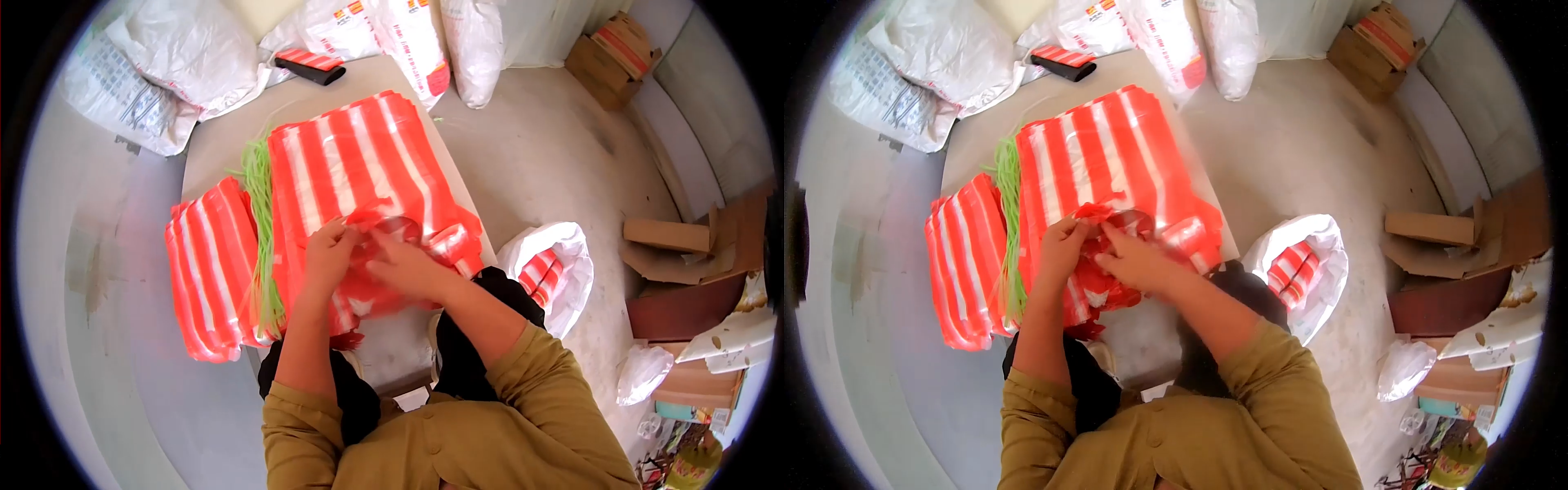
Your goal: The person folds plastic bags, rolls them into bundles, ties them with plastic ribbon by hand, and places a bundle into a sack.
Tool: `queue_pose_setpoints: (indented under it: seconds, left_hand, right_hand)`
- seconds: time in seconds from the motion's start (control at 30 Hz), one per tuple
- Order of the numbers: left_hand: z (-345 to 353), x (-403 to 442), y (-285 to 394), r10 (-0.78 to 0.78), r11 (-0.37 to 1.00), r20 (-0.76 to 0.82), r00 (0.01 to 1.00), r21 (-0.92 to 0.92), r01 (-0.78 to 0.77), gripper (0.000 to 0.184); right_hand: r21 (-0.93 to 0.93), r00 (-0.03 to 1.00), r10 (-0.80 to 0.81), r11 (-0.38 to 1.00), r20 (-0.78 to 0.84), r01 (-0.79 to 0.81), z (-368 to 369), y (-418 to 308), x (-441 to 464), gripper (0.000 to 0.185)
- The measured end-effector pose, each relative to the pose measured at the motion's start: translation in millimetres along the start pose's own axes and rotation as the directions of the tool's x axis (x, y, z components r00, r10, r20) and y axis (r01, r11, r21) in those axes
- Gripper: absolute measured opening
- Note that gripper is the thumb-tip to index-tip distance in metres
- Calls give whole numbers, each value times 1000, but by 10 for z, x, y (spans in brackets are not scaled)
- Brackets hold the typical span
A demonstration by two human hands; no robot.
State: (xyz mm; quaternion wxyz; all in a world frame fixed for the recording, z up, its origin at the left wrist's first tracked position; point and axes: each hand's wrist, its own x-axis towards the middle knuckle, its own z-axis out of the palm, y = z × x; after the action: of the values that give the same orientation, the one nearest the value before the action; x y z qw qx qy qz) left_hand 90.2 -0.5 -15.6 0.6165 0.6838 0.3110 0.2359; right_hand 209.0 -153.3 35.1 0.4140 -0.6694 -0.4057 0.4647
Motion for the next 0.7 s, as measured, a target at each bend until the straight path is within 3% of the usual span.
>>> queue_pose_setpoints:
  seconds: [0.07, 0.1, 0.2, 0.23, 0.33, 0.43, 0.7]
  left_hand:
    - [2, -30, 79, -70, 995, -8, 998, -75, 69, 20]
    - [-15, -34, 97, -71, 997, 3, 997, -31, 71, 22]
    - [-23, -47, 141, -133, 991, 16, 991, -21, 134, 23]
    - [-25, -57, 140, -119, 993, 10, 993, 5, 119, 23]
    - [-13, -94, 180, -109, 993, 2, 994, 53, 108, 24]
    - [14, -110, 271, -123, 991, 7, 992, 62, 123, 25]
    - [6, -91, 87, -67, 993, 31, 997, 96, 64, 30]
  right_hand:
    - [311, 1000, 12, 950, 2, -12, 159, 75, 58, 71]
    - [533, 999, 33, 845, 24, -41, 222, 118, 115, 63]
    - [761, 998, 43, 648, -38, 1, 180, 187, 169, 52]
    - [804, 995, 66, 594, -71, 18, 179, 179, 175, 34]
    - [891, 973, 189, 452, -136, 37, 215, 107, 184, 23]
    - [901, 954, 160, 399, -253, 172, 250, 95, 206, 21]
    - [818, 836, 235, 450, -496, 358, 224, 123, 256, 17]
